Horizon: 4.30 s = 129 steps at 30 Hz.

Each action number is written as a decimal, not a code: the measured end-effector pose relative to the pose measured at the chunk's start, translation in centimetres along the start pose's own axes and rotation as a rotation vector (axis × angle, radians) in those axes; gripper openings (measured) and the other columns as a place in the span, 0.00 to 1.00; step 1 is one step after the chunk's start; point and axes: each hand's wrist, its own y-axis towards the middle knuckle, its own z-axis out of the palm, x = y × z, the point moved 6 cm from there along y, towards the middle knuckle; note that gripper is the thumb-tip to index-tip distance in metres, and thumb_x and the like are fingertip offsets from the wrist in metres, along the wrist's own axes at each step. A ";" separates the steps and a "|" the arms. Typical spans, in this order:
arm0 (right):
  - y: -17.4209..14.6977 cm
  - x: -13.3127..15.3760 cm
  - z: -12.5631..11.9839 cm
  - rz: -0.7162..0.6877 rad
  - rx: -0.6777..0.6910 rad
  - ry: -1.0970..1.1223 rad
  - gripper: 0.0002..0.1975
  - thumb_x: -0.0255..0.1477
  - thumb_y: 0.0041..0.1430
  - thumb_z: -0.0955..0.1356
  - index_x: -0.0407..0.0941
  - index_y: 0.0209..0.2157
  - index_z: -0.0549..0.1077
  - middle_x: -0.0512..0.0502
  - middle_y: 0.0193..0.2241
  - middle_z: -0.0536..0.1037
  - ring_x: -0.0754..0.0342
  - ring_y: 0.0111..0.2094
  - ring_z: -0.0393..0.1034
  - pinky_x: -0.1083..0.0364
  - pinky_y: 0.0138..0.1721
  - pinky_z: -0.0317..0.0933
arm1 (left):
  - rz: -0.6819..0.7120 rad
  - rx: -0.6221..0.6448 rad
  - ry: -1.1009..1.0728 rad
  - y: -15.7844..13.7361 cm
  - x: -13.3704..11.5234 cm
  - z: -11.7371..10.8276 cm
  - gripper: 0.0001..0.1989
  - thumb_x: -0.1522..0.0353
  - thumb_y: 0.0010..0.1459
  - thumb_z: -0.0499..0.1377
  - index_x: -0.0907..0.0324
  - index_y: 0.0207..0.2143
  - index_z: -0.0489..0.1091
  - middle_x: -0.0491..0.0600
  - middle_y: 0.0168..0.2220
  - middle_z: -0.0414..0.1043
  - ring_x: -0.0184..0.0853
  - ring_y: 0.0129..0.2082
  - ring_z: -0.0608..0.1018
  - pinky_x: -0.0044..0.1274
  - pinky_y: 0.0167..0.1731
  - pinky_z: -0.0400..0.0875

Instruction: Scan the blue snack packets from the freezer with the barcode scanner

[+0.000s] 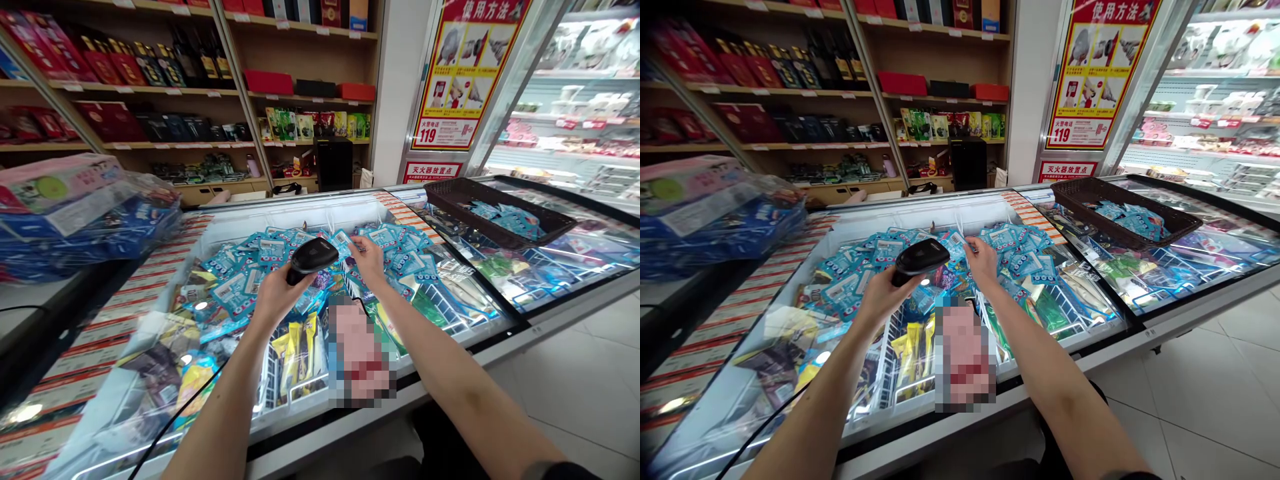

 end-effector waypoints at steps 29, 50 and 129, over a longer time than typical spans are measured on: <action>2.0 -2.7 -8.1 0.310 -0.317 -0.611 0.15 0.25 0.56 0.59 0.45 0.39 0.74 0.41 0.38 0.75 0.43 0.46 0.63 0.43 0.47 0.52 | -0.098 -0.151 0.065 0.1 3.2 -2.1 0.28 0.45 0.48 0.56 0.58 0.39 0.75 0.48 0.24 0.73 0.38 0.26 0.75 0.22 0.23 0.57; 0.9 1.1 -2.8 -0.116 -0.094 -0.617 0.14 0.28 0.61 0.59 0.44 0.44 0.73 0.39 0.47 0.72 0.43 0.52 0.58 0.41 0.55 0.44 | -0.271 -0.296 -0.083 -0.1 4.9 -5.0 0.24 0.47 0.47 0.58 0.59 0.32 0.74 0.48 0.20 0.73 0.39 0.24 0.77 0.23 0.23 0.62; 0.8 -2.4 -1.1 0.142 0.006 0.124 0.12 0.35 0.53 0.66 0.47 0.39 0.67 0.47 0.30 0.73 0.48 0.36 0.71 0.44 0.40 0.70 | 0.021 0.040 -0.023 -0.5 1.0 -1.2 0.27 0.47 0.50 0.57 0.61 0.36 0.75 0.46 0.19 0.67 0.31 0.20 0.67 0.21 0.20 0.54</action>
